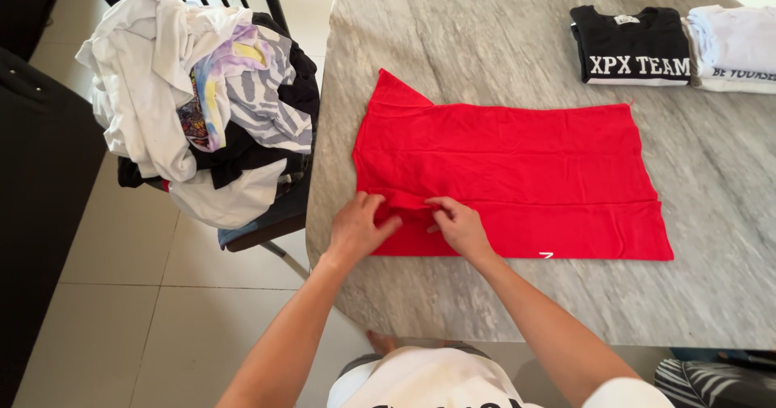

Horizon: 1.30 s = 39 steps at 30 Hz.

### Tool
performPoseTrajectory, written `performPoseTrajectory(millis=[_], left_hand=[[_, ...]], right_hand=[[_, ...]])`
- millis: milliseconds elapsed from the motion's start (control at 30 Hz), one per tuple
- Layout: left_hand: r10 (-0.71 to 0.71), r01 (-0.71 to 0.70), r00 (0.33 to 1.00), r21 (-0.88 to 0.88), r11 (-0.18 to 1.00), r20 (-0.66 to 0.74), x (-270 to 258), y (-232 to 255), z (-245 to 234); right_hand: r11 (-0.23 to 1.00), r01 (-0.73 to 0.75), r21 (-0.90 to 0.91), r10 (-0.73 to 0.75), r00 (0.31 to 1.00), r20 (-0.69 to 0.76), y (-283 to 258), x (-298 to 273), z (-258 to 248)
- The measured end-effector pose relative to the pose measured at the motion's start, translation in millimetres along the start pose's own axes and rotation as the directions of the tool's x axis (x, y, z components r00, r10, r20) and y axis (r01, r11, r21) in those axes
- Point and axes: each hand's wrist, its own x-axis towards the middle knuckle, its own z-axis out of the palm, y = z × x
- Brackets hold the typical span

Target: Fold various shirts on a dining table.

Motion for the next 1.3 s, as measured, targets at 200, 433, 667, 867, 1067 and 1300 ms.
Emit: performPoseTrajectory(millis=[200,433,667,867,1067,1300], left_hand=[[0.045,-0.045,0.998,0.000,0.999,-0.039,-11.6,-29.0,29.0],[-0.153,0.148,0.987,-0.109,0.983,-0.039,-0.3,-10.5,9.5],[-0.459,0.473,0.881,-0.201,0.858,0.115,15.1,-19.1,27.6],[-0.407,0.454,0.882,-0.661,0.597,0.237,-20.6,-54.5,53.8],[-0.295,0.372,0.927,-0.675,0.637,0.231,-27.0,-1.3,3.1],[-0.243,0.257,0.962,0.115,0.959,-0.124,-32.4,14.7,14.0]], right_hand=[[0.878,-0.218,0.426,0.232,0.973,0.021,15.8,-2.1,5.0],[0.868,-0.234,0.438,0.239,0.970,0.044,27.5,-7.6,5.4],[0.928,-0.214,0.304,0.194,0.976,0.093,23.4,-11.0,2.6],[1.000,-0.018,0.015,0.017,0.997,0.070,28.1,-16.4,-2.9],[0.900,0.213,-0.379,-0.204,0.977,0.064,16.0,-21.3,-2.9],[0.891,0.146,-0.430,-0.187,0.981,-0.054,39.2,-27.3,-47.3]])
